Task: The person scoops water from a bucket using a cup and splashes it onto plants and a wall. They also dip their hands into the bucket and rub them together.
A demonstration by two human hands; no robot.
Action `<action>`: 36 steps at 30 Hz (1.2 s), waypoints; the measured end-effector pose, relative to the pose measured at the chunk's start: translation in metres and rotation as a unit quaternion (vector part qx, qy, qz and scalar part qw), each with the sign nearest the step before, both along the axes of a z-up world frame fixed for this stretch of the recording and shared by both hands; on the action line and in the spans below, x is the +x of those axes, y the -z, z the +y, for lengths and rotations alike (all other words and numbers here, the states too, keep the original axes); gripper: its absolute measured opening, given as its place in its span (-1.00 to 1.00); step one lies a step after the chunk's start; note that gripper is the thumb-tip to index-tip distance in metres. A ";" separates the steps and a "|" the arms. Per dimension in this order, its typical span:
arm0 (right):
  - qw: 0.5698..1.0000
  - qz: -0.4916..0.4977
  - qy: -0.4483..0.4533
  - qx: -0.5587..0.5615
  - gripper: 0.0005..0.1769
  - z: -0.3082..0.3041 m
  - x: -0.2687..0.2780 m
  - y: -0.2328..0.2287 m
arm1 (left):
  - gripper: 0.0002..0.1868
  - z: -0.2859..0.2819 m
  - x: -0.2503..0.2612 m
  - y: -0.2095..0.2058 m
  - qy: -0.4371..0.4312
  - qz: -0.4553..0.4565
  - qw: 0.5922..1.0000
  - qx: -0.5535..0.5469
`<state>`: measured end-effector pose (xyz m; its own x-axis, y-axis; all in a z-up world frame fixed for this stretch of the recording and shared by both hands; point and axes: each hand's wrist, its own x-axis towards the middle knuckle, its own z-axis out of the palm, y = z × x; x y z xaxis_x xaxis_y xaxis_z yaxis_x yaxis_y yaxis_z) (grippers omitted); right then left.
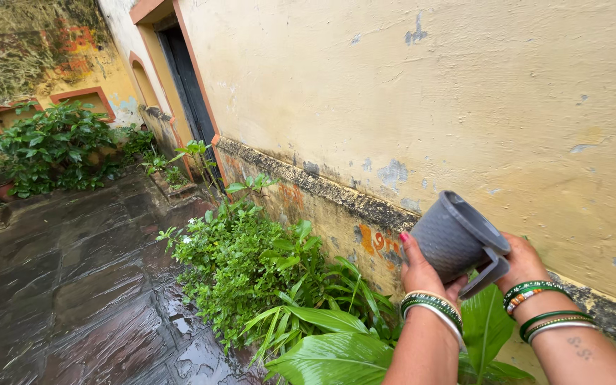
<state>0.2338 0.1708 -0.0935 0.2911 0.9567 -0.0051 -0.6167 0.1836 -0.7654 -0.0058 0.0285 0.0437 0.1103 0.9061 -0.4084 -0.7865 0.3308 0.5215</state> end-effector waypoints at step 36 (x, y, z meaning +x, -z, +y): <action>0.951 -0.280 0.127 -0.019 -0.51 -0.044 0.037 -0.176 | -0.10 0.007 0.061 0.037 0.011 -0.105 0.993 0.047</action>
